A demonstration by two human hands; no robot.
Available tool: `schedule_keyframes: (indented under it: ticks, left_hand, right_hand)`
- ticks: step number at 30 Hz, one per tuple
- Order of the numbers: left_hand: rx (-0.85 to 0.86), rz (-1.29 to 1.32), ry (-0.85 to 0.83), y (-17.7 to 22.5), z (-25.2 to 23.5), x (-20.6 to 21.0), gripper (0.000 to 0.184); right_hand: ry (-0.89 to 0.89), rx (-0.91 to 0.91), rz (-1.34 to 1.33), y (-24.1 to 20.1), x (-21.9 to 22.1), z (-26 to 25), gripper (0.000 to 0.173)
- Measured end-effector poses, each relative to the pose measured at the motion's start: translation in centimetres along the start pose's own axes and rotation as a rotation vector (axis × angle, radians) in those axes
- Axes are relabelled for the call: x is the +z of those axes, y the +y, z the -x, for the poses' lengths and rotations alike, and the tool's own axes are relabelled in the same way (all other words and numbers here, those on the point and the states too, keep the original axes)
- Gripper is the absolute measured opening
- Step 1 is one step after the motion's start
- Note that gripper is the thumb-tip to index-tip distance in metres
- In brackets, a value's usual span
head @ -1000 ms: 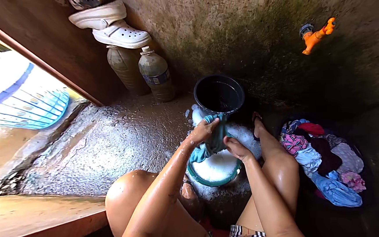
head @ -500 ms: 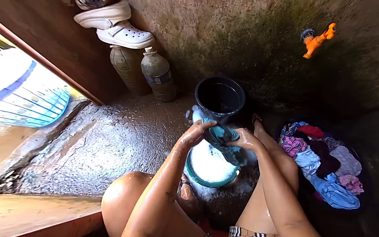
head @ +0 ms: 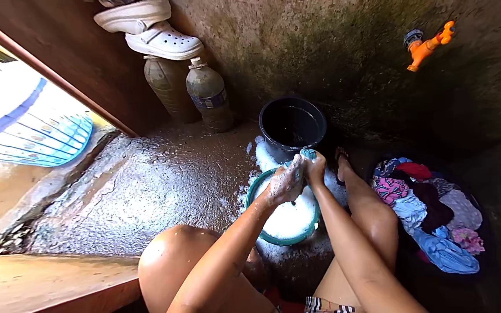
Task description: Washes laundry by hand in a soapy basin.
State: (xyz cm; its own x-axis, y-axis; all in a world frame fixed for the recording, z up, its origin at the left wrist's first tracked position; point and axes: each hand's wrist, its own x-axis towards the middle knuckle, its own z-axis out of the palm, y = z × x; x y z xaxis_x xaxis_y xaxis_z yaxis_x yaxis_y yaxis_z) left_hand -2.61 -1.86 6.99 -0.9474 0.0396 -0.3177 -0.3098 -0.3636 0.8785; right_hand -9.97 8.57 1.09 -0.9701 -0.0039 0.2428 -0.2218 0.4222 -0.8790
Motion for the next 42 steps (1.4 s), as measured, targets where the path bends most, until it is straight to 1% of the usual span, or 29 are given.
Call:
schedule_keyframes:
  ticks: [3,4,7,8,9,10,11,13,14,15,17,19,20,21,23,24,27,28,29,31,32,33,34,35,36,37,39,40,42]
  left_hand:
    - [-0.095,0.072,-0.015,1.6,0.6,-2.5,0.015]
    - [-0.116,0.055,0.010,2.2,1.0,-3.2,0.011]
    - [-0.100,-0.030,0.064,3.3,1.6,-4.8,0.017]
    - [-0.078,-0.039,0.072,3.5,1.5,-5.0,0.019]
    - [-0.050,-0.035,0.079,3.6,1.5,-5.1,0.019]
    - [-0.011,-0.018,0.087,3.6,1.6,-5.2,0.018]
    - [0.032,0.009,0.098,3.8,1.7,-5.4,0.015]
    - [0.103,0.041,0.096,4.2,1.7,-5.7,0.016]
    - [0.107,0.005,0.101,4.6,1.7,-5.6,0.022]
    - [0.094,-0.047,0.098,4.7,1.8,-5.3,0.027]
    - [0.070,-0.131,0.028,4.4,1.7,-4.4,0.033]
    - [0.087,-0.197,-0.085,4.0,1.4,-3.7,0.036]
    - [0.096,-0.229,-0.120,3.9,1.4,-3.3,0.036]
    - [0.106,-0.247,-0.133,3.7,1.3,-3.1,0.034]
    - [0.150,-0.225,-0.109,4.0,1.3,-2.9,0.021]
    - [0.171,-0.197,-0.094,4.2,1.4,-3.1,0.018]
    - [0.184,-0.014,-0.006,4.7,1.7,-4.1,0.020]
    - [0.167,0.052,0.054,4.6,1.4,-4.2,0.018]
    - [0.140,0.113,0.133,4.1,0.7,-4.3,0.018]
    - [0.076,0.177,0.269,1.4,-1.2,-4.2,0.030]
    - [0.089,0.202,0.279,-0.8,-1.8,-4.1,0.033]
    - [0.150,0.214,0.244,-3.1,-2.0,-4.0,0.032]
    - [0.189,0.143,0.165,-4.2,-1.4,-4.0,0.033]
    - [0.111,0.029,0.177,-2.9,-0.1,-3.0,0.035]
    - [-0.083,-0.028,0.263,0.1,1.4,-1.1,0.033]
    - [-0.052,-0.132,0.245,0.3,1.7,-0.6,0.028]
    - [0.089,-0.285,0.079,-1.3,1.2,-1.5,0.027]
    - [0.107,-0.359,-0.032,-1.5,1.0,-1.9,0.032]
    - [0.001,-0.643,-0.239,-1.6,0.6,-3.0,0.036]
  right_hand:
    - [-0.284,0.155,-0.162,2.2,-3.0,-2.5,0.029]
    - [-0.359,0.210,-0.274,2.8,-4.2,-2.8,0.034]
    - [-0.560,0.230,-0.529,5.4,-7.0,-2.8,0.056]
    - [-0.629,0.227,-0.576,6.0,-7.7,-2.7,0.052]
    - [-0.661,0.240,-0.614,6.6,-8.2,-2.5,0.040]
    - [-0.637,0.263,-0.653,7.2,-8.3,-2.0,0.027]
    - [-0.578,0.287,-0.731,7.7,-8.3,-1.6,0.020]
    - [-0.411,0.307,-0.972,8.1,-8.1,-0.9,0.022]
    - [-0.312,0.311,-1.062,7.6,-7.7,-0.8,0.024]
    - [-0.239,0.310,-1.053,6.8,-7.5,-0.7,0.027]
    - [-0.286,0.217,-0.650,4.4,-7.2,-0.7,0.048]
    - [-0.433,-0.010,-0.280,2.0,-6.4,-0.1,0.091]
    - [-0.486,-0.154,-0.266,1.4,-5.7,0.5,0.110]
    - [-0.518,-0.260,-0.337,1.1,-4.8,1.1,0.121]
    - [-0.504,-0.255,-0.462,1.0,-3.0,2.0,0.130]
    - [-0.484,-0.197,-0.443,1.5,-2.4,2.2,0.123]
    - [-0.465,0.067,-0.180,2.7,-1.5,2.1,0.067]
    - [-0.430,0.093,-0.223,3.1,-1.2,2.0,0.050]
    - [-0.364,0.059,-0.399,3.2,-0.9,2.1,0.043]
    - [-0.231,-0.028,-0.845,1.0,0.6,3.1,0.045]
    - [-0.160,-0.060,-0.912,-1.4,1.6,4.0,0.038]
    - [-0.071,-0.086,-0.871,-3.7,2.7,5.3,0.021]
    - [0.023,-0.117,-0.747,-5.4,3.7,6.5,0.011]
    - [0.116,-0.168,-0.612,-6.1,4.5,7.0,0.014]
    - [0.183,-0.203,-0.506,-5.8,4.8,6.9,0.016]
    - [0.223,-0.222,-0.423,-4.8,4.6,6.2,0.017]
    - [0.248,-0.201,-0.302,-2.0,3.4,3.7,0.018]
    - [0.245,-0.124,-0.266,-1.0,2.4,2.2,0.021]
    - [0.209,0.095,-0.343,-0.5,-0.3,-0.4,0.027]
